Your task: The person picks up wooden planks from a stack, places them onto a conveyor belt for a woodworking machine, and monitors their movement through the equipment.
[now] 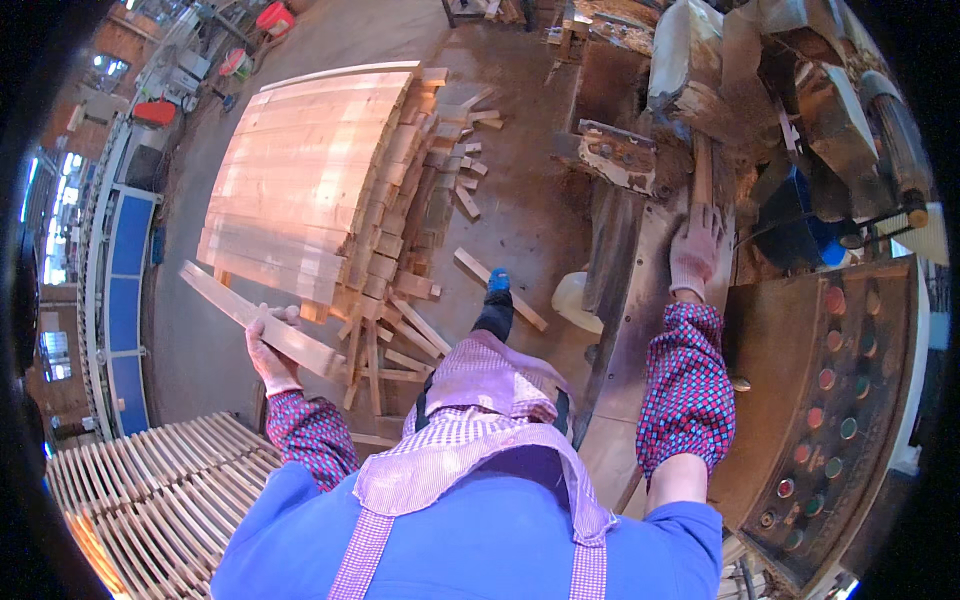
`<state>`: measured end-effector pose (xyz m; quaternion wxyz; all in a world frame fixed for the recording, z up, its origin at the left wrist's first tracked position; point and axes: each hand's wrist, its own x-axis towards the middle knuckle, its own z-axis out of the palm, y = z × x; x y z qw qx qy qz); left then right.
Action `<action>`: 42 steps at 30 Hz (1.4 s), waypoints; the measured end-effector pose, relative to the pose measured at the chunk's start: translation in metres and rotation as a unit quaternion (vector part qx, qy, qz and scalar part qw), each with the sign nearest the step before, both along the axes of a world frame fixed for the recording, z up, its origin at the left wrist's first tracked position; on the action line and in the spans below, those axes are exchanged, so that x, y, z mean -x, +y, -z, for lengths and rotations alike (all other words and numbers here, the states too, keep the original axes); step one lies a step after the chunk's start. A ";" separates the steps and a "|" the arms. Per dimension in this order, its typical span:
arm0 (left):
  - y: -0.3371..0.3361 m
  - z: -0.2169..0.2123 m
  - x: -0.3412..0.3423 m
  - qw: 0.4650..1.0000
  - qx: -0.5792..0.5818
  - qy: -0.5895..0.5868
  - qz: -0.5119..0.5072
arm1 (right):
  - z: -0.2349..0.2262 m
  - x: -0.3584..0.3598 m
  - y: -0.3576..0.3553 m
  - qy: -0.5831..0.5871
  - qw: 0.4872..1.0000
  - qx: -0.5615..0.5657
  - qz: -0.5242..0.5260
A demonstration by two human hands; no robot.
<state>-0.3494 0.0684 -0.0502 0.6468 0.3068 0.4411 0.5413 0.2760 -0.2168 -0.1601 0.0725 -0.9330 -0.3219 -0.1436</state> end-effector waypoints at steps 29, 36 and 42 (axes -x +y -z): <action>-0.150 0.039 -0.304 0.894 0.152 -0.026 0.421 | 0.022 0.070 -0.078 0.005 0.994 0.083 0.069; -0.146 0.048 -0.303 0.922 0.112 -0.049 0.367 | -0.081 0.148 -0.003 0.388 0.831 -0.392 -0.074; -0.144 0.044 -0.277 0.825 -0.322 0.242 0.396 | -0.091 0.320 -0.065 0.452 0.846 -0.270 -0.086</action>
